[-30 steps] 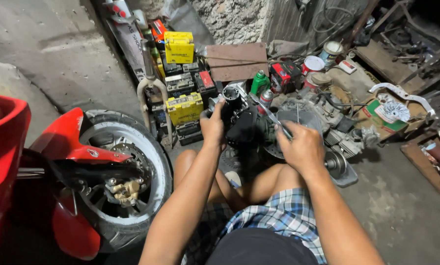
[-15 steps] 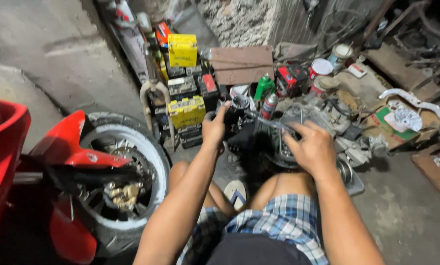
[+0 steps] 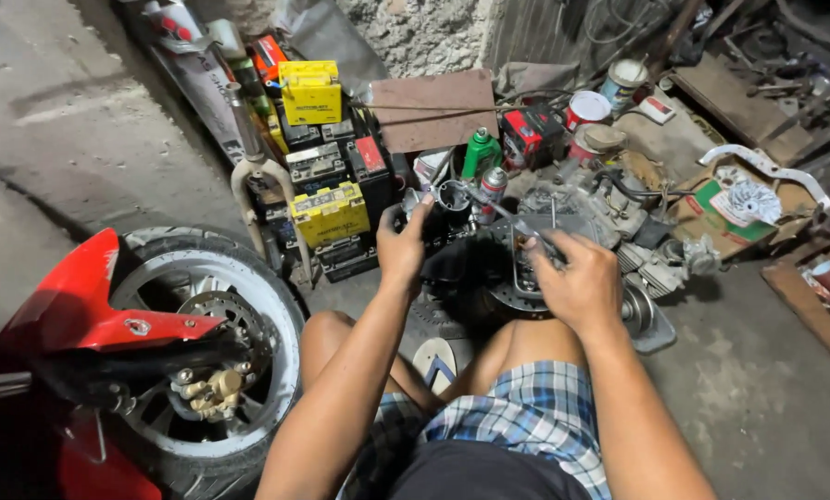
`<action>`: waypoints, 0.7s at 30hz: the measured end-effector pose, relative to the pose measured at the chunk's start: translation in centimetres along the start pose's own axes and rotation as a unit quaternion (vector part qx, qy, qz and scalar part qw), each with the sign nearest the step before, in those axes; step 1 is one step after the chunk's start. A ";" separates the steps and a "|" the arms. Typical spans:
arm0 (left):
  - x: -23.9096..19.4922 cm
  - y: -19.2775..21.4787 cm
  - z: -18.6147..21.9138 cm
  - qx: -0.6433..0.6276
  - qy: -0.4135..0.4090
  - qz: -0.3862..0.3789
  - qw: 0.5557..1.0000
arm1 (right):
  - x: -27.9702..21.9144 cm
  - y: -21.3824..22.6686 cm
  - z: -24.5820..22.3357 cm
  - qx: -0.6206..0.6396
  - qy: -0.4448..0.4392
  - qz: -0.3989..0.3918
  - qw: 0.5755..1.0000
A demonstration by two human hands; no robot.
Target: The person is disassembling and inspecting a motorcycle engine intake component using a screwdriver and a wrench in a workshop.
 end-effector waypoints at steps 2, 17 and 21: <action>-0.1 -0.1 -0.8 -0.008 -0.004 -0.004 1.000 | -0.5 -0.1 -0.4 0.020 0.006 -0.004 1.000; -0.1 -0.2 -7.4 -0.102 0.042 0.011 0.994 | -3.5 -1.3 0.7 0.003 -0.003 -0.020 1.000; -0.3 -0.2 -7.5 -0.125 0.051 0.014 0.991 | -4.4 -1.8 1.1 0.031 -0.013 -0.011 0.999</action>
Point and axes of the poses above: each hand's wrist, its own x-axis towards the middle knuckle, its own y-axis out of the back of the hand, z = x × y, the point moved 7 cm from there along x, towards the middle knuckle, and after that the axes turned 14 degrees about z, right-handed, at the moved point
